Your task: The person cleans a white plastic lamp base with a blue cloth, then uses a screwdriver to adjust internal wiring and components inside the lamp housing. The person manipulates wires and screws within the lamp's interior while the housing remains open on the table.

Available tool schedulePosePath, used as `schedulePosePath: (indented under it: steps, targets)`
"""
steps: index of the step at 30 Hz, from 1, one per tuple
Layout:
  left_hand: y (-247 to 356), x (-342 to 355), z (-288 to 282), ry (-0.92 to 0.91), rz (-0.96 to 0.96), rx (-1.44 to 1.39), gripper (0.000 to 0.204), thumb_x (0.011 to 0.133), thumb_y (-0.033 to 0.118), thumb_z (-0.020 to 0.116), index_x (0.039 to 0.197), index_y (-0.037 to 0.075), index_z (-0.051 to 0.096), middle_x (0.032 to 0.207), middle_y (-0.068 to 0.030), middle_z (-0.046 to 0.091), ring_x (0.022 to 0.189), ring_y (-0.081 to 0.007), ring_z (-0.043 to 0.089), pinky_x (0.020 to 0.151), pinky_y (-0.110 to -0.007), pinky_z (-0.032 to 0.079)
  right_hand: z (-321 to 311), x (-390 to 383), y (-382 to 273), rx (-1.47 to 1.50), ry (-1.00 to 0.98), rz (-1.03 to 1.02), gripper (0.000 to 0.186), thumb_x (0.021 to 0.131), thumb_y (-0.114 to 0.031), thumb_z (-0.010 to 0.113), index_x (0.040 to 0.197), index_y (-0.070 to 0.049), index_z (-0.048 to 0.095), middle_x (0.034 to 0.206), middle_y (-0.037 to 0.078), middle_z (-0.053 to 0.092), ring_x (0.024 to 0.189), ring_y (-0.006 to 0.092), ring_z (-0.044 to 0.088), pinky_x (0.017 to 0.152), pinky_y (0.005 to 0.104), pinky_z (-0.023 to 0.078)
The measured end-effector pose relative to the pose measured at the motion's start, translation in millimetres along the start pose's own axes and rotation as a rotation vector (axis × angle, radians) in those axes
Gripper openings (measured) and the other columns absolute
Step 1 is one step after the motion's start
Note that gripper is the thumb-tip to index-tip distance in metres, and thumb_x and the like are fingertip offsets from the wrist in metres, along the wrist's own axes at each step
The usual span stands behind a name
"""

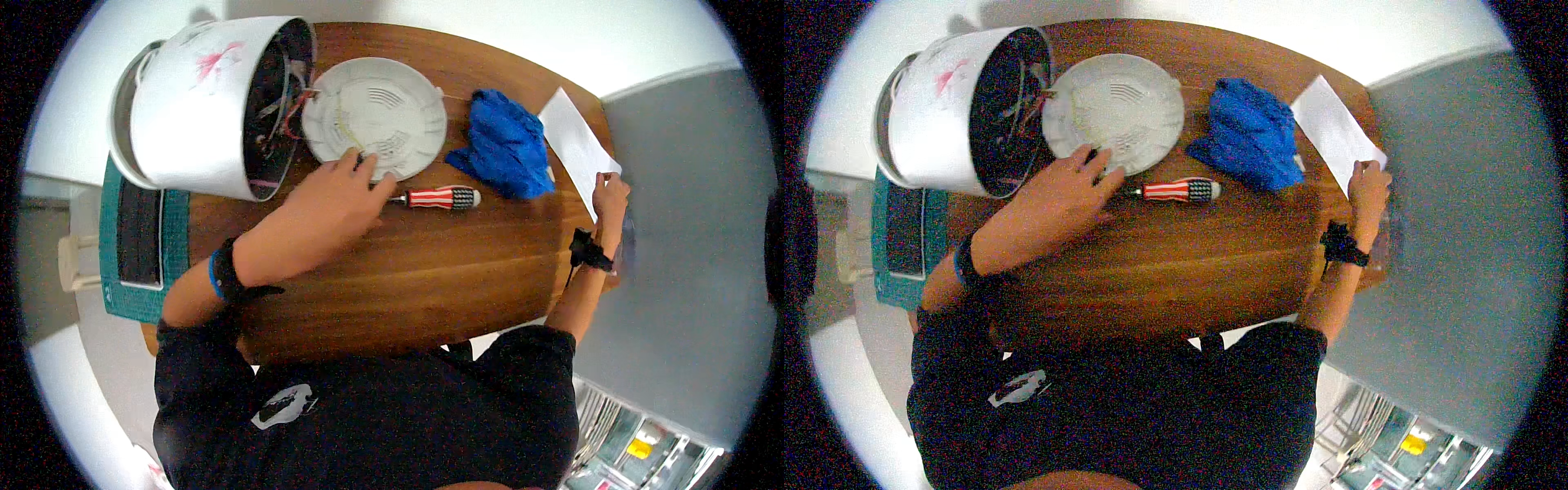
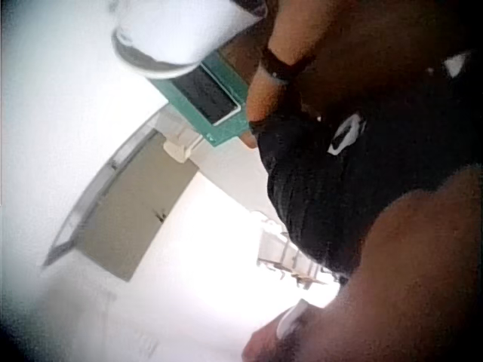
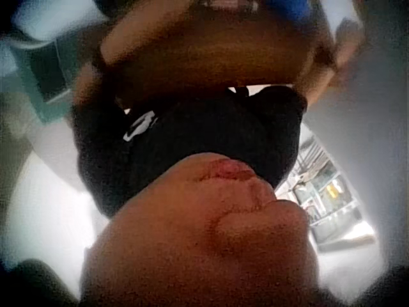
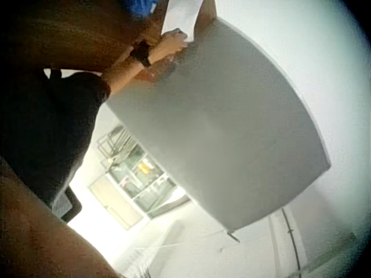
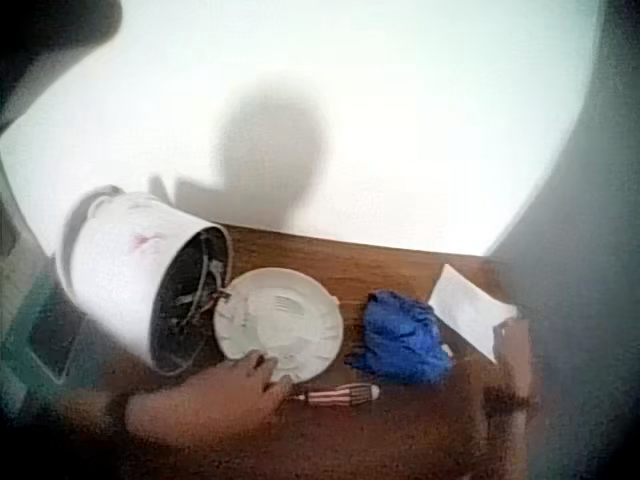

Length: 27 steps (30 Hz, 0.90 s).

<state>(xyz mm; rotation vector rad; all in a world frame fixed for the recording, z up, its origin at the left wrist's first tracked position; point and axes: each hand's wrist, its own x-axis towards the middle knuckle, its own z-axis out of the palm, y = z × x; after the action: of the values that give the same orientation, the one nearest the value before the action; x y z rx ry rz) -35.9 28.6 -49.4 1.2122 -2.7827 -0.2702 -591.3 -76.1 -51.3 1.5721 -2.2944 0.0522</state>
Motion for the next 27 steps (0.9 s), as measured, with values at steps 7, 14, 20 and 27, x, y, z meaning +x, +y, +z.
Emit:
schedulePosePath:
  steps: [7,14,20,27]
  targets:
    - [10.6,9.1,1.3,0.066,0.014,0.183,0.061,0.094,0.031,0.074,0.142,-0.002,0.054,0.149,-0.0314,0.054,0.139,-0.0485,0.052,0.11,-0.051,0.051,45.3,5.8,104.0,0.067,-0.242,0.258,0.043,0.101,-0.044,0.058,0.126,-0.011,0.07,0.144,0.028,0.058,0.132,0.0512,0.056,0.108,0.0629,0.045]
    - [22.6,22.9,-13.1,0.083,0.078,0.214,0.069,0.094,0.035,0.074,0.151,0.004,0.05,0.161,-0.0248,0.045,0.144,-0.0463,0.049,0.115,-0.05,0.048,25.1,-31.7,92.9,0.11,-0.07,0.104,0.038,0.104,-0.04,0.062,0.124,-0.009,0.07,0.125,0.025,0.07,0.118,0.0472,0.063,0.099,0.0574,0.054]
    - [17.5,27.6,-8.6,0.016,-0.023,0.187,0.071,0.095,0.033,0.074,0.154,0.007,0.046,0.16,-0.0259,0.045,0.137,-0.0518,0.053,0.112,-0.053,0.051,22.8,-39.5,78.0,0.499,-0.192,-0.119,0.024,0.103,-0.023,0.066,0.118,-0.005,0.071,0.114,0.018,0.074,0.103,0.0393,0.07,0.092,0.0465,0.056]
    - [13.9,29.3,-13.8,-0.033,-0.021,0.063,0.071,0.095,0.029,0.074,0.155,0.007,0.043,0.156,-0.0308,0.047,0.128,-0.0558,0.059,0.101,-0.054,0.058,-24.9,-67.8,41.1,0.552,0.009,-0.241,0.014,0.099,-0.008,0.068,0.112,-0.005,0.072,0.109,0.016,0.074,0.101,0.0337,0.071,0.09,0.0425,0.056]
